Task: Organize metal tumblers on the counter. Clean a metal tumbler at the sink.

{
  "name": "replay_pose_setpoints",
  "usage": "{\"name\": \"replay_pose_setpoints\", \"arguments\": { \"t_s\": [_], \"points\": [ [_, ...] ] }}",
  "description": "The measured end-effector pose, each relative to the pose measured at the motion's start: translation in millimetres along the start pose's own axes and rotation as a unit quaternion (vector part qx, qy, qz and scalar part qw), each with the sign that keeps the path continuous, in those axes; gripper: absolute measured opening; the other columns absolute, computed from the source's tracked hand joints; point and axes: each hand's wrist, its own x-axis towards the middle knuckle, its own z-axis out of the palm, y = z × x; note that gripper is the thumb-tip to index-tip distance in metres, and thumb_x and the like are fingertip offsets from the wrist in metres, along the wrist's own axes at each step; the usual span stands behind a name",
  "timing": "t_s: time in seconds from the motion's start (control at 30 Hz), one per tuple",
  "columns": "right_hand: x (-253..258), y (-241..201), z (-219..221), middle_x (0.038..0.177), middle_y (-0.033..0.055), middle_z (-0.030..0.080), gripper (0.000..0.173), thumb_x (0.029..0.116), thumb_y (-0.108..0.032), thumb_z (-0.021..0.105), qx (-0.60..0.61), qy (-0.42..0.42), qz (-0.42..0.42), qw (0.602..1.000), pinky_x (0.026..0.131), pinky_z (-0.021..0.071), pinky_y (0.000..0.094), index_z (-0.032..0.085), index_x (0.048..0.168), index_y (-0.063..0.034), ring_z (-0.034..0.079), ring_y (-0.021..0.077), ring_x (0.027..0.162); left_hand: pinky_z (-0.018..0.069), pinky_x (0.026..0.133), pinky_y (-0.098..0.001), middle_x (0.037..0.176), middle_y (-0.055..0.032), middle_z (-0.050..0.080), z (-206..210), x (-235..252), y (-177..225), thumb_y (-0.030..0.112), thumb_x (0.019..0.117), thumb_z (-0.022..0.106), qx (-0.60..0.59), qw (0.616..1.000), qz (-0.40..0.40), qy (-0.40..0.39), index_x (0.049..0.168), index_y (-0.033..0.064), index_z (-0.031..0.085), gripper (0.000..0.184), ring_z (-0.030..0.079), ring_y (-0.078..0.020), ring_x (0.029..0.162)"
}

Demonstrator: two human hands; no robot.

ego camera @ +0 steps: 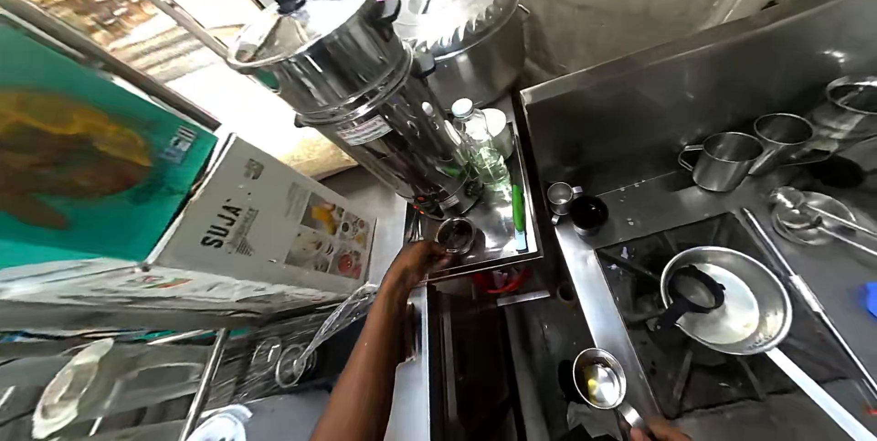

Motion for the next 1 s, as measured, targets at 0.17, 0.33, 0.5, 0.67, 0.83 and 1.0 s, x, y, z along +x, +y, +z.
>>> {"name": "replay_pose_setpoints", "arguments": {
  "t_s": [0.17,0.33,0.5,0.67,0.83,1.0],
  "points": [
    [-1.4,8.8,4.6,0.098,0.0112,0.072,0.028,0.1025,-0.025,0.063,0.01,0.026,0.03,0.999,0.083,0.0582,0.0375,0.072,0.103,0.0019,0.069,0.0176,0.089,0.0568,0.07,-0.0335,0.098,-0.0126,0.069,-4.9,17.2,-6.1,0.024,0.104,0.055,0.069,0.997,-0.013,0.011,0.124,0.0004,0.06,0.032,0.066,-0.0175,0.076],
    [0.8,29.3,12.8,0.097,0.0077,0.072,0.026,0.1028,-0.025,0.062,0.033,0.078,0.044,0.995,0.08,0.0588,0.0343,0.074,0.104,-0.0015,0.068,0.0151,0.085,0.0594,0.067,-0.0469,0.113,-0.0193,0.067,-9.5,-47.6,-41.0,0.03,0.1048,0.057,0.156,0.943,0.246,0.16,0.14,0.004,0.052,0.044,0.068,-0.0255,0.075],
    [12.9,51.0,14.3,0.115,0.0111,0.07,0.032,0.1022,-0.031,0.062,0.041,0.068,0.012,0.997,0.085,0.0592,0.0346,0.075,0.097,-0.0026,0.068,0.0162,0.095,0.06,0.081,-0.0442,0.117,-0.0235,0.067,24.3,-120.6,-178.5,0.022,0.1037,0.055,0.223,0.889,0.385,0.108,0.135,-0.0072,0.054,0.043,0.069,-0.0255,0.091],
    [31.7,46.6,18.1,0.119,0.0135,0.069,0.036,0.1018,-0.034,0.062,0.042,0.011,-0.049,0.998,0.1,0.0542,0.0391,0.076,0.09,-0.0026,0.066,0.0205,0.111,0.0611,0.089,-0.0471,0.119,-0.0135,0.072,67.2,-227.2,-336.4,0.019,0.1011,0.059,0.284,0.909,0.303,-0.035,0.133,0.0015,0.064,0.037,0.073,-0.023,0.1],
    [24.5,36.4,31.5,0.111,0.0099,0.073,0.034,0.1022,-0.035,0.06,0.019,-0.044,-0.097,0.994,0.102,0.0526,0.0415,0.078,0.092,-0.0066,0.067,0.0206,0.108,0.0627,0.075,-0.0412,0.095,-0.0069,0.075,64.9,-309.0,-412.1,0.014,0.1,0.059,0.218,0.952,0.214,-0.009,0.134,0.005,0.063,0.036,0.072,-0.0158,0.077],
    [-10.4,41.2,65.2,0.098,0.0085,0.076,0.037,0.1049,-0.032,0.052,-0.016,-0.149,-0.074,0.986,0.085,0.0598,0.0395,0.075,0.098,-0.004,0.071,0.0196,0.089,0.0613,0.088,-0.0411,0.108,-0.006,0.075,34.6,-348.1,-449.5,0.02,0.1027,0.057,0.135,0.96,0.197,0.149,0.128,0.0083,0.068,0.031,0.073,-0.0156,0.093]
  ]
}}
